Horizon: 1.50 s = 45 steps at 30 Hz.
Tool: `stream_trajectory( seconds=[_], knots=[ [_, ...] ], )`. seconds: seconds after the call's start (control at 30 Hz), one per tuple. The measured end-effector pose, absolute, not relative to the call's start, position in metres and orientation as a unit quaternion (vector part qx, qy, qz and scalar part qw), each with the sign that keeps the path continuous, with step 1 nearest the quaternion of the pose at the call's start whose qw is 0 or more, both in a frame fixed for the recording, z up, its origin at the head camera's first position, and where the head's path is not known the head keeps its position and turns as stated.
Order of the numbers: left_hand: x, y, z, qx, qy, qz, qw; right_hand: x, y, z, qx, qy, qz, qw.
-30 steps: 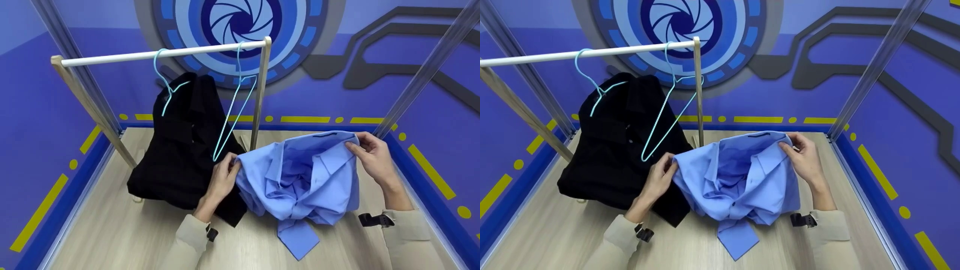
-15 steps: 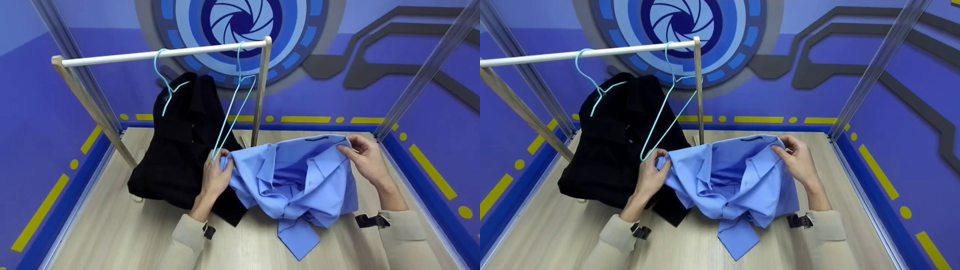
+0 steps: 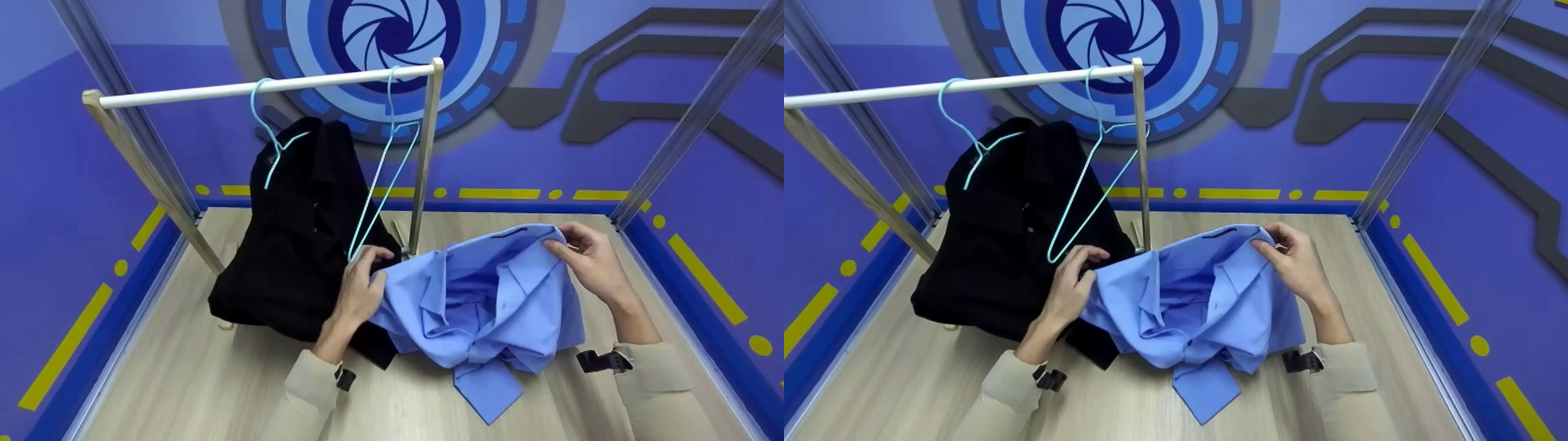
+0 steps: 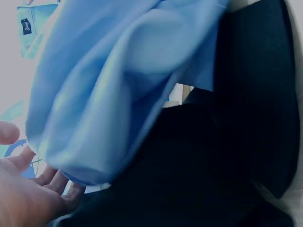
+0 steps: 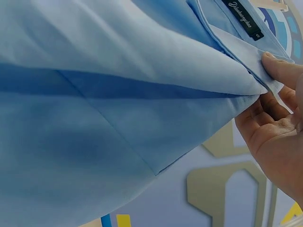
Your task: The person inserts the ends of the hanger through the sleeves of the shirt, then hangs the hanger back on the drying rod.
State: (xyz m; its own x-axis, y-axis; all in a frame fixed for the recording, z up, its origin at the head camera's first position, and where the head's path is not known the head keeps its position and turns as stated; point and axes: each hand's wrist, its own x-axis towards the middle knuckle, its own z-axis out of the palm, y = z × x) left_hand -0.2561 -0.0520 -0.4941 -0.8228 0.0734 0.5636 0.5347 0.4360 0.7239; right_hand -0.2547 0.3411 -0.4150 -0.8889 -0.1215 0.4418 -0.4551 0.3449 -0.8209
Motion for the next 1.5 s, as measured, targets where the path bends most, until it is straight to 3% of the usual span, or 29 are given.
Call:
stream_trajectory(
  seconds=[0.4,0.87,1.2,1.5],
  knots=[
    [-0.244,-0.029,-0.47,-0.283,-0.876,-0.333,0.204,-0.259,0.33,-0.418,0.198,-0.809,0.533,0.147],
    [-0.256,-0.018,-0.465,-0.313,-0.908,-0.257,0.109,-0.252,0.324,-0.424,0.281,-0.805,0.515,0.085],
    [-0.261,-0.014,-0.47,-0.318,-0.899,-0.254,0.159,-0.25,0.327,-0.427,0.318,-0.791,0.517,0.07],
    [-0.265,-0.022,-0.475,-0.327,-0.823,-0.419,0.2,-0.249,0.329,-0.432,0.305,-0.808,0.501,0.045]
  ],
)
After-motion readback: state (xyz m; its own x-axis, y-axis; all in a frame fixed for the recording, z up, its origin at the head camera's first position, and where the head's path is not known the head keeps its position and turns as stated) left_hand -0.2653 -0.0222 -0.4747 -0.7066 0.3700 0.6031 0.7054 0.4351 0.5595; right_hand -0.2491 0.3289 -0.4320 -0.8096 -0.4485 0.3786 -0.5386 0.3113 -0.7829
